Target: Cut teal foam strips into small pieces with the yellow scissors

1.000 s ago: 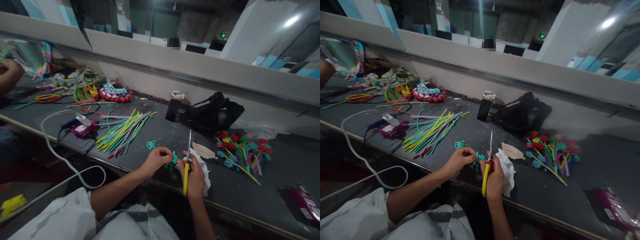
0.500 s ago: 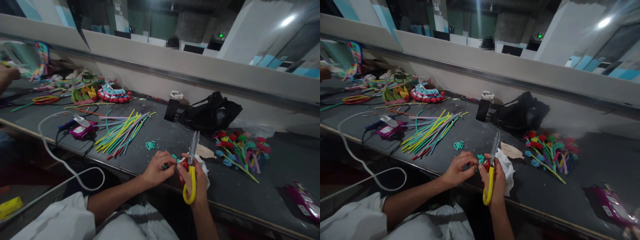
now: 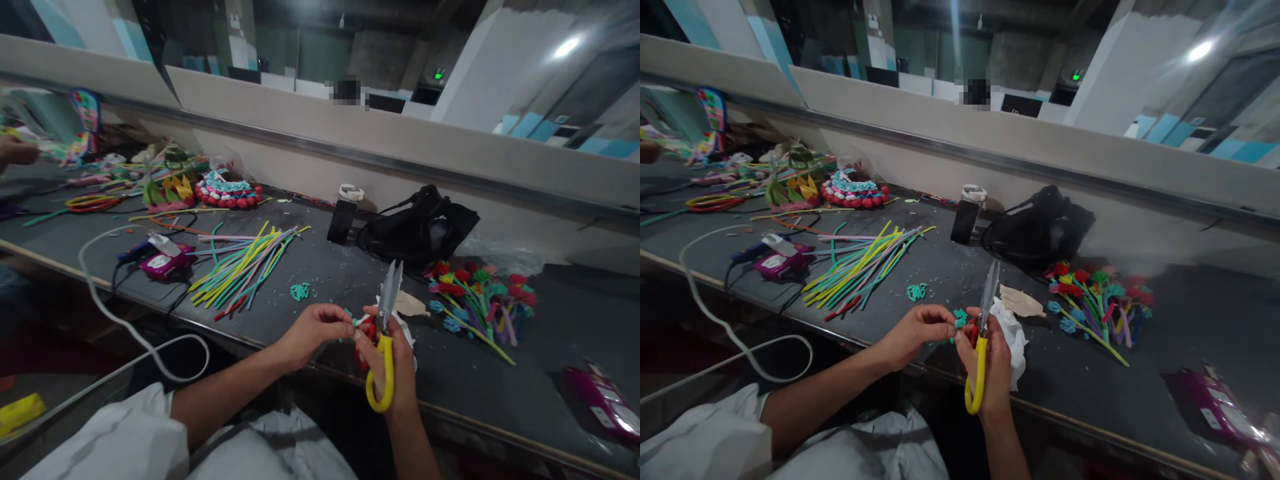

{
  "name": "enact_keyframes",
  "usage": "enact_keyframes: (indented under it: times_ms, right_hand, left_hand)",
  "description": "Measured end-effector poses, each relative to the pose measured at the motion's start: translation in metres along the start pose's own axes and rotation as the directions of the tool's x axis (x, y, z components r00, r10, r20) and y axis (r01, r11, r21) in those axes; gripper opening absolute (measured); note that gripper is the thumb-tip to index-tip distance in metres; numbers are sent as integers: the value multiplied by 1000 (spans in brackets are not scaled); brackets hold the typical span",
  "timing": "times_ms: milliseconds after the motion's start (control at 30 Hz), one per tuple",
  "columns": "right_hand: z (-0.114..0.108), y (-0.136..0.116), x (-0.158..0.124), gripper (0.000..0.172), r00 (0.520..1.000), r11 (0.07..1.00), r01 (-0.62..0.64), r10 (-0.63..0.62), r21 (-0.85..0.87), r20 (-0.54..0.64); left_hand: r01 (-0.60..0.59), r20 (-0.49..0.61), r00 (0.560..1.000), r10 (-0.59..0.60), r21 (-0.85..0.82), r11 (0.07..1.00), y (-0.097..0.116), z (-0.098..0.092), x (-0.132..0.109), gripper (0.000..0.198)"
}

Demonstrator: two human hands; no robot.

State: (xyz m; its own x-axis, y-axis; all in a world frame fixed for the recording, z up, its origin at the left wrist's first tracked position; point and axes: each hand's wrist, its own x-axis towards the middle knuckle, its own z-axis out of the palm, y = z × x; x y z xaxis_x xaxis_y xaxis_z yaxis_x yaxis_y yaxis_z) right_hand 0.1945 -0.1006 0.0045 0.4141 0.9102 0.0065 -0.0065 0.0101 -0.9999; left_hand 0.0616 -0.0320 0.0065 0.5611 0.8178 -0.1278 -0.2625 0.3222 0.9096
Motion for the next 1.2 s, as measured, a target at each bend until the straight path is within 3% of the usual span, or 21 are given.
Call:
enact_keyframes:
  times_ms: [267, 367, 500, 633, 767, 1200]
  right_hand:
    - [-1, -4, -4, 46, 999, 995, 35, -31, -97, 37]
    - [-4, 6, -11, 38, 991, 950, 131, -134, -285, 11]
    - [-16, 32, -25, 38, 920, 739, 332, -391, -585, 29]
    - [-25, 48, -33, 31, 830, 503, 471, -532, -724, 170]
    - [-30, 50, -32, 30, 806, 408, 486, -550, -773, 217]
    - [-35, 58, -29, 29, 775, 322, 515, -571, -795, 271]
  left_hand:
    - [63, -16, 998, -64, -56, 996, 5, 2, 0, 12]
    - [19, -83, 996, -25, -73, 997, 8, 2, -1, 11]
    - [-44, -167, 986, 22, -129, 991, 10, -1, -1, 10]
    - [-79, -211, 976, 54, -114, 990, 11, -3, -2, 12]
    - [-85, -240, 968, 72, -45, 995, 10, -3, -4, 15]
    - [-121, -280, 951, 129, 46, 992, 14, -3, -7, 14]
